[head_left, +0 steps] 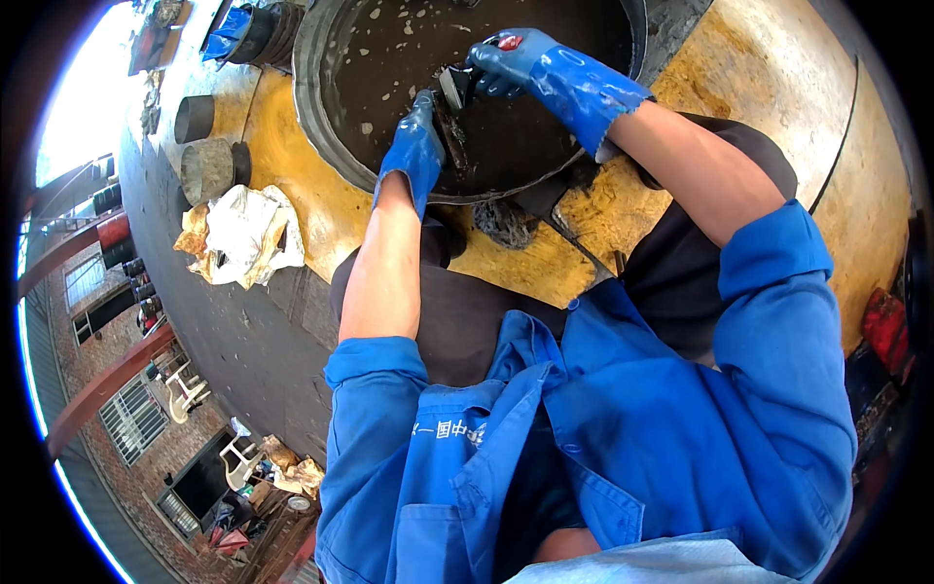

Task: The person cleans various metal machine parts by dipping them into a basin of dark liquid, scrubbing them with a brush, and setting them aside on a nearby surface.

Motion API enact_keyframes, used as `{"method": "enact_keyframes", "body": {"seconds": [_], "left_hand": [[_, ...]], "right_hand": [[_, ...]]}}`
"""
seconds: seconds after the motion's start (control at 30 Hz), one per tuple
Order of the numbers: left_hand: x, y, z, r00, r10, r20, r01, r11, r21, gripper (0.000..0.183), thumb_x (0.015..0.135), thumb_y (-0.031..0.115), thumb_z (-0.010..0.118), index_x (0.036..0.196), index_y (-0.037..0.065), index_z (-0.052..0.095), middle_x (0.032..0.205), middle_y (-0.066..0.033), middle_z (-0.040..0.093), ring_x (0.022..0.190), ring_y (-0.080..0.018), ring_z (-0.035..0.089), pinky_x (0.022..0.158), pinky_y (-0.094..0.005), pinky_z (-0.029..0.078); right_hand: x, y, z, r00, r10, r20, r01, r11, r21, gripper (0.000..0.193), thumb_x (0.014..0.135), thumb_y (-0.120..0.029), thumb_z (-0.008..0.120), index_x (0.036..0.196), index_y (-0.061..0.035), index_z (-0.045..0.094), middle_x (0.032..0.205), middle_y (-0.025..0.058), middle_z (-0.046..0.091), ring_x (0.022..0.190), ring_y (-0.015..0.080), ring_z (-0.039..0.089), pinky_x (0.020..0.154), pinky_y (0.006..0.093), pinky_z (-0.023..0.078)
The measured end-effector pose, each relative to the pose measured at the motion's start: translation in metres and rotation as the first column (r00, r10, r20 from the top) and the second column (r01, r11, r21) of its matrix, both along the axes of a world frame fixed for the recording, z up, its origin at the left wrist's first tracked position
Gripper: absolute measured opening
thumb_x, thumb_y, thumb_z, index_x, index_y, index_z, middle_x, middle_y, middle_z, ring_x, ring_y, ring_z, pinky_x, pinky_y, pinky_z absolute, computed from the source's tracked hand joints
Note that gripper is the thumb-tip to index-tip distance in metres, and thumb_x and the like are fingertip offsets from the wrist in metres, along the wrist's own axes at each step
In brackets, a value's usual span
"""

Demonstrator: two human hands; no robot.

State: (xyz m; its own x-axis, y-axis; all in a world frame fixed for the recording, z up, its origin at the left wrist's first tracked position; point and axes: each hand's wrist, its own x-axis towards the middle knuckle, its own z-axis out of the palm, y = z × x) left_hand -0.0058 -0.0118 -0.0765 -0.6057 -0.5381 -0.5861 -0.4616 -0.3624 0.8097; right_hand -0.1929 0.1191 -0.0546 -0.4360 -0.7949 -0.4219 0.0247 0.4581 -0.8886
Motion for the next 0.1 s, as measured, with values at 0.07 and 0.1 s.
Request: {"method": "enact_keyframes", "body": {"seconds": [0.07,0.1], "left_hand": [[0.014,-0.029,-0.034,0.986,0.155,-0.058,-0.138,0.965,0.223,0.062,0.102,0.052,0.054,0.141,0.005,0.058,0.138,-0.0151,0.062,0.123,-0.0215,0.057,0.110,-0.0297,0.041],[0.011,-0.027,-0.037,0.987,0.151,-0.058,-0.134,0.964,0.230,0.062,0.102,0.052,0.054,0.141,0.005,0.058,0.138,-0.0151,0.062,0.123,-0.0215,0.057,0.110,-0.0297,0.041]], "right_hand": [[0.017,-0.002,0.003,0.997,0.031,-0.066,-0.036,0.997,-0.072,0.042,0.100,-0.046,0.059,0.117,-0.0102,0.073,0.094,0.0062,0.076,0.081,0.0160,0.073,0.072,0.0320,0.060],[0.018,-0.001,0.000,0.980,0.045,-0.193,-0.048,0.999,-0.009,0.040,0.099,-0.047,0.062,0.120,-0.0145,0.072,0.096,0.0086,0.076,0.084,0.0169,0.073,0.074,0.0305,0.060]]}}
